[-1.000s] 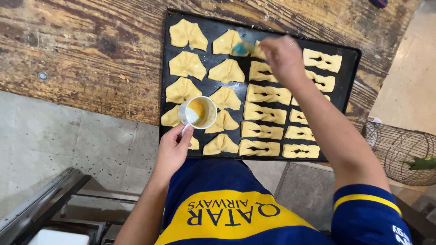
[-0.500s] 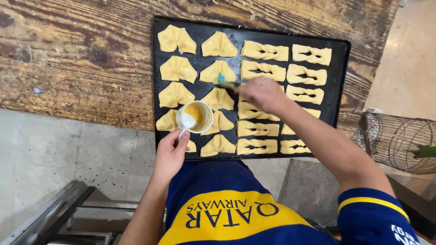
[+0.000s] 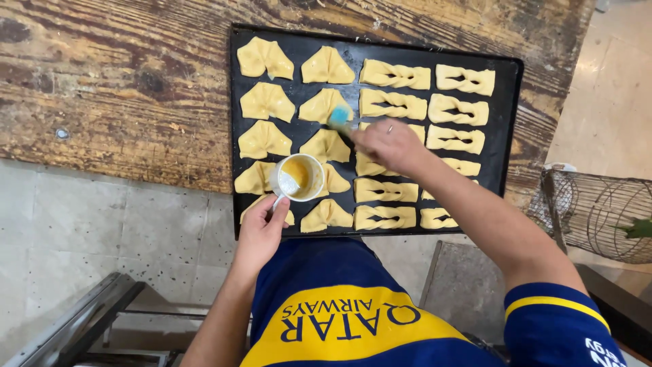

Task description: Brushing egg wash onto shaped dough pieces on a baking tray using a pastry brush.

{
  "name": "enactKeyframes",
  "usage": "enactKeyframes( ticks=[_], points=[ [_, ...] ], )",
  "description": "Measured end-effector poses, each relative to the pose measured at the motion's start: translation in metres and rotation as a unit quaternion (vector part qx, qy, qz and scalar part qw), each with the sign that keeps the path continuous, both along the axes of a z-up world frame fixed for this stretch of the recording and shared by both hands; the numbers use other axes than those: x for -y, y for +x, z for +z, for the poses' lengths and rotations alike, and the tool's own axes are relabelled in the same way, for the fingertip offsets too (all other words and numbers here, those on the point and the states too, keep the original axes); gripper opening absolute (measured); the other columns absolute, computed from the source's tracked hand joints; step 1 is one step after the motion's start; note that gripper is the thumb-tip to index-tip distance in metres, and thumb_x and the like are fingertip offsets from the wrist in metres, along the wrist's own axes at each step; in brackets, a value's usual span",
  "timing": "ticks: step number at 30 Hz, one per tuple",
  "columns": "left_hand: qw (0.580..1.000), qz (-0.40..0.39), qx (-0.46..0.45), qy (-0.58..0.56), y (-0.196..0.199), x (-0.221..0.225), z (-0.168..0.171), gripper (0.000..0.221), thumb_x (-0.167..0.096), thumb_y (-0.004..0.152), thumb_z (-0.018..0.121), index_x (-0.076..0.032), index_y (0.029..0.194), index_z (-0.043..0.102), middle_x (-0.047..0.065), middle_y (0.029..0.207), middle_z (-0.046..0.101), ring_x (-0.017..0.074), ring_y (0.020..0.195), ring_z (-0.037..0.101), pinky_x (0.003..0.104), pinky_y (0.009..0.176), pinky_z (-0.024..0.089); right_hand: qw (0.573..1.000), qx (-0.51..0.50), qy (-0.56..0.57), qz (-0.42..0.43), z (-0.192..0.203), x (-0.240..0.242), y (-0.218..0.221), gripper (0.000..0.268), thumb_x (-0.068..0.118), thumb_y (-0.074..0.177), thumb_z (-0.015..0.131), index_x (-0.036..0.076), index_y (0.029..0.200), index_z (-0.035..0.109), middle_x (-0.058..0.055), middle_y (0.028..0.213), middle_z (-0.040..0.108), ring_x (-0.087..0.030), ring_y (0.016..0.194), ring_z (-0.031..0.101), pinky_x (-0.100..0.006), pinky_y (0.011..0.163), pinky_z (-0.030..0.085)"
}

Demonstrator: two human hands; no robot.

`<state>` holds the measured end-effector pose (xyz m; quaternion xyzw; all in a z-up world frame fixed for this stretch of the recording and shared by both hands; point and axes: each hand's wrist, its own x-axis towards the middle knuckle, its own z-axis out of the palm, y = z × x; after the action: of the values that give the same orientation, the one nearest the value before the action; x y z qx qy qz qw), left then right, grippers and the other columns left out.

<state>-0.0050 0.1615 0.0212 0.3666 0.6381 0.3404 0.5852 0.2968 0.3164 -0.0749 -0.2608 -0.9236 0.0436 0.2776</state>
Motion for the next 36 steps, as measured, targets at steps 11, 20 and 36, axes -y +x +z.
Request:
enactKeyframes(
  ticks=[11,20,36],
  points=[
    [1.000,0.006,0.006,-0.013,0.000,0.010,-0.002,0.035,-0.023,0.103,0.060,-0.008,0.071,0.064,0.009,0.057,0.063,0.0154,0.064,0.059,0.029,0.064,0.051,1.000,-0.007,-0.013,0.013,-0.021,-0.029,0.025,0.018,0.013,0.101,0.064,0.012,0.116,0.073,-0.003,0.095,0.070,-0.026,0.084,0.069,-0.038,0.078,0.056],
    [1.000,0.003,0.005,-0.005,0.006,0.020,-0.013,0.035,-0.023,0.103,0.059,-0.010,0.070,0.065,0.007,0.056,0.062,0.0154,0.063,0.064,0.028,0.065,0.050,0.992,-0.036,-0.094,-0.076,0.052,0.055,-0.007,0.021,0.021,0.097,0.066,0.019,0.115,0.076,-0.003,0.089,0.069,-0.027,0.082,0.068,-0.042,0.081,0.056],
    [0.994,-0.087,-0.058,-0.017,0.052,0.024,-0.008,0.026,-0.034,0.097,0.066,-0.016,0.078,0.070,0.010,0.061,0.065,0.0235,0.064,0.065,0.035,0.063,0.051,0.933,-0.115,-0.252,-0.228,0.073,0.154,-0.051,0.015,0.017,0.099,0.066,0.012,0.111,0.075,-0.008,0.084,0.073,-0.031,0.072,0.069,-0.044,0.072,0.058]
  ],
)
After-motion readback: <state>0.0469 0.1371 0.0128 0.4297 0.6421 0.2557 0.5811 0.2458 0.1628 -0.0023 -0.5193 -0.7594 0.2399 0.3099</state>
